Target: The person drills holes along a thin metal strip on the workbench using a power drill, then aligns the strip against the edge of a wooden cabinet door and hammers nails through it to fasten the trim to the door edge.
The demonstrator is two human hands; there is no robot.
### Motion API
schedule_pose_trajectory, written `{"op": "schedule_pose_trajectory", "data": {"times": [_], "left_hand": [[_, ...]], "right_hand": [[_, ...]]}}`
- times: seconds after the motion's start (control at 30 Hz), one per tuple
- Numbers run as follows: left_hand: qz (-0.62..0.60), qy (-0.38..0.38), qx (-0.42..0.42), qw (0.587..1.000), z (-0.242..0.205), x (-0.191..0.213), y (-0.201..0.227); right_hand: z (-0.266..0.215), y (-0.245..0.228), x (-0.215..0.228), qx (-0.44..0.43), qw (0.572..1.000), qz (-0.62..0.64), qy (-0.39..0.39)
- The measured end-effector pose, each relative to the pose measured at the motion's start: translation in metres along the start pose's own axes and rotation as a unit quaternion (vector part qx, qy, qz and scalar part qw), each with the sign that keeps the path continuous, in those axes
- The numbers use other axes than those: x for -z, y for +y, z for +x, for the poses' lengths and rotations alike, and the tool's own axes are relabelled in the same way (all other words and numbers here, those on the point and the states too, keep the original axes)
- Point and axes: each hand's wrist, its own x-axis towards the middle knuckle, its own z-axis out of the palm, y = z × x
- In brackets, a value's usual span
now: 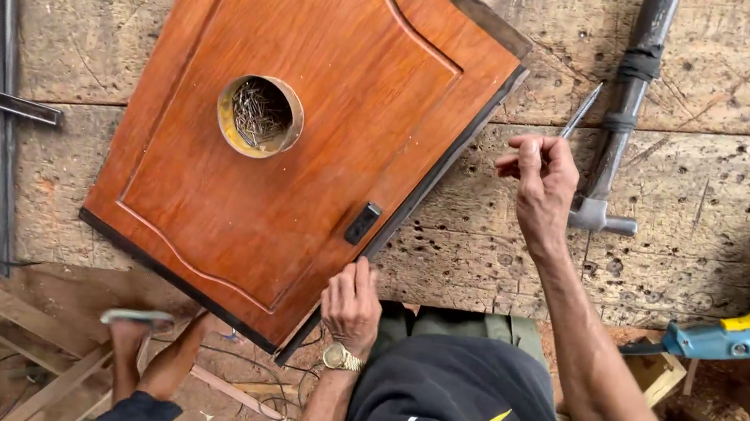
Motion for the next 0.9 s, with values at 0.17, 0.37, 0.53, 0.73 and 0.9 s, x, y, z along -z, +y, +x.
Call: {"op": "schedule_pose_trajectory", "data": {"times": [0.17, 0.37, 0.53, 0.73, 0.9], "left_hand": [[0.059, 0.023, 0.05, 0.997, -0.007, -0.021, 0.002], [0.057, 0.02, 0.054, 0.997, 0.005, 0.0, 0.01], [-0.033, 0.031, 0.022, 0.999, 0.008, -0.001, 0.005], [-0.162, -0.016, 0.051, 0.985, 0.011, 0.024, 0.0], [-0.164, -0.007, 0.018, 0.986, 0.023, 0.015, -0.017]], "right_hand": [[-0.019, 0.008, -0.014, -0.008, 0.997, 0.052, -0.058], [-0.06, 0.018, -0.056, -0.118, 0.99, -0.057, -0.053], [-0.073, 0.03, -0.07, -0.069, 0.995, -0.073, -0.013], [-0.044, 0.014, -0.059, -0.083, 0.996, -0.029, -0.019], [-0.018, 0.011, -0.062, -0.057, 0.992, -0.111, 0.003]]}}
